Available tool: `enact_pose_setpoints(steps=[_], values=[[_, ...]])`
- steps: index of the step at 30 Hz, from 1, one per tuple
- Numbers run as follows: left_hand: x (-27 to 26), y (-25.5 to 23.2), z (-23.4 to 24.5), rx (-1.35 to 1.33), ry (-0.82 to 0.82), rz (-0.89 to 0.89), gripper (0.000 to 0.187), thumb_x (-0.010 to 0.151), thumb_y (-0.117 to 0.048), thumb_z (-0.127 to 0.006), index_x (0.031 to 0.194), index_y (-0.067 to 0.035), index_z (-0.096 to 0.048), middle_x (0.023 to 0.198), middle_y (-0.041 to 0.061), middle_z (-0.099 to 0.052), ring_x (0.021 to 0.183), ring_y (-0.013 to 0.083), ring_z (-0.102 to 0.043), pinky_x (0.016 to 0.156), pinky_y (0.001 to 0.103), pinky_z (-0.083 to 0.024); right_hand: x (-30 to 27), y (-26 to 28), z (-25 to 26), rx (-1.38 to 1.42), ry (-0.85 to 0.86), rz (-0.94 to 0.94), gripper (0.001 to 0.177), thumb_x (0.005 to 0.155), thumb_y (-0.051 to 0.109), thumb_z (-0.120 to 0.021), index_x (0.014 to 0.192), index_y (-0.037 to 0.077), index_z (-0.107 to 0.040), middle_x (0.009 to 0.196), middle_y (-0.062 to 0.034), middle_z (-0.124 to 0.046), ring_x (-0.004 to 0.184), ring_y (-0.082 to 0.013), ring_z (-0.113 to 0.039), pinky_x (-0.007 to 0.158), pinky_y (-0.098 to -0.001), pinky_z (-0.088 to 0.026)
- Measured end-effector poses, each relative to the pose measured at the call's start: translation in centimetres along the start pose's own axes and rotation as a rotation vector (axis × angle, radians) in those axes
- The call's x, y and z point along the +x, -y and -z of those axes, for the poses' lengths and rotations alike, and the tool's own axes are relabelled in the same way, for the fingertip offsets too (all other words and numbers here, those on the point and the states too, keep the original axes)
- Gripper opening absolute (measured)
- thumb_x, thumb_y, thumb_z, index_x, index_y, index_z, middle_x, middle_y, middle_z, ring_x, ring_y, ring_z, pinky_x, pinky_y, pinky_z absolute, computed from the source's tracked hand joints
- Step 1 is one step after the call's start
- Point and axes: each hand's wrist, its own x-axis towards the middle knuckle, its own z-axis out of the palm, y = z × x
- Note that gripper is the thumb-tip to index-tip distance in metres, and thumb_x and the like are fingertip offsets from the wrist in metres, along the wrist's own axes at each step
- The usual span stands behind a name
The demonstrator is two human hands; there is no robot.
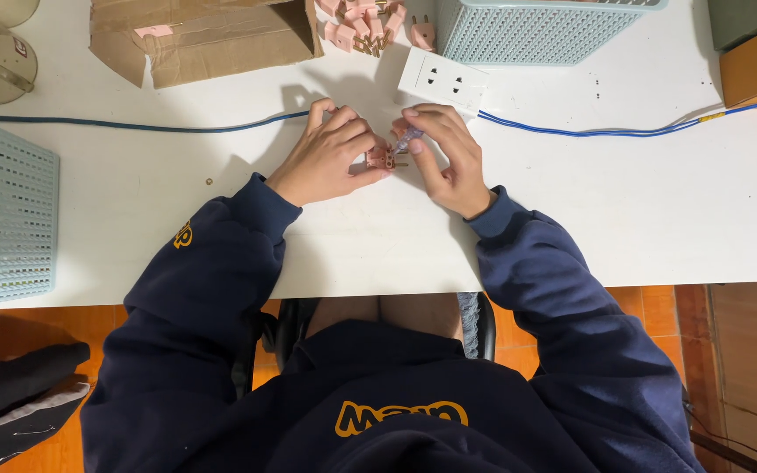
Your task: The person assembles electrical plugs by inserting wires into the terminals and tightening them with a screwdriver. They handle multiple pink plug bodies and a white power strip, securing the connections on a white table.
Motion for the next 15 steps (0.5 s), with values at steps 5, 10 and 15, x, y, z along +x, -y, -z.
enact_pose_setpoints(steps=[5, 10, 15], values=[[0.1, -0.3, 0.4, -0.01, 0.022, 0.021, 0.034, 0.11, -0.05, -0.083, 0.109, -0.016, -0.08, 0.105, 0.002, -0.073, 0.118, 0.0204, -0.061, 0.115, 0.054, -0.031, -0.7, -1.3, 0.2, 0.031, -0.02, -0.006, 0.032, 0.112, 0.001, -0.076, 0.142, -0.008, -0.072, 0.114, -0.024, -0.079, 0.111, -0.0439, -0.071, 0.102, -0.0601, -0.056], [0.2, 0.1, 0.1, -0.045, 0.048, 0.051, 0.035, 0.109, -0.051, -0.084, 0.112, -0.016, -0.081, 0.108, 0.001, -0.071, 0.118, 0.0199, -0.06, 0.114, 0.054, -0.03, -1.3, -1.8, 1.1, 0.076, -0.075, -0.075, 0.029, 0.113, 0.002, -0.077, 0.139, -0.008, -0.069, 0.115, -0.0237, -0.078, 0.113, -0.0422, -0.07, 0.103, -0.0587, -0.054], [0.7, 0.7, 1.6, -0.263, -0.043, 0.13, 0.033, 0.108, -0.034, -0.09, 0.129, -0.014, -0.075, 0.123, 0.003, -0.08, 0.115, 0.0256, -0.068, 0.104, 0.045, -0.046, 1.1, -0.1, 3.1, 0.222, -0.328, -0.33, 0.025, 0.118, 0.0, -0.072, 0.131, 0.007, -0.052, 0.121, -0.021, -0.068, 0.12, -0.0356, -0.074, 0.113, -0.0469, -0.06]])
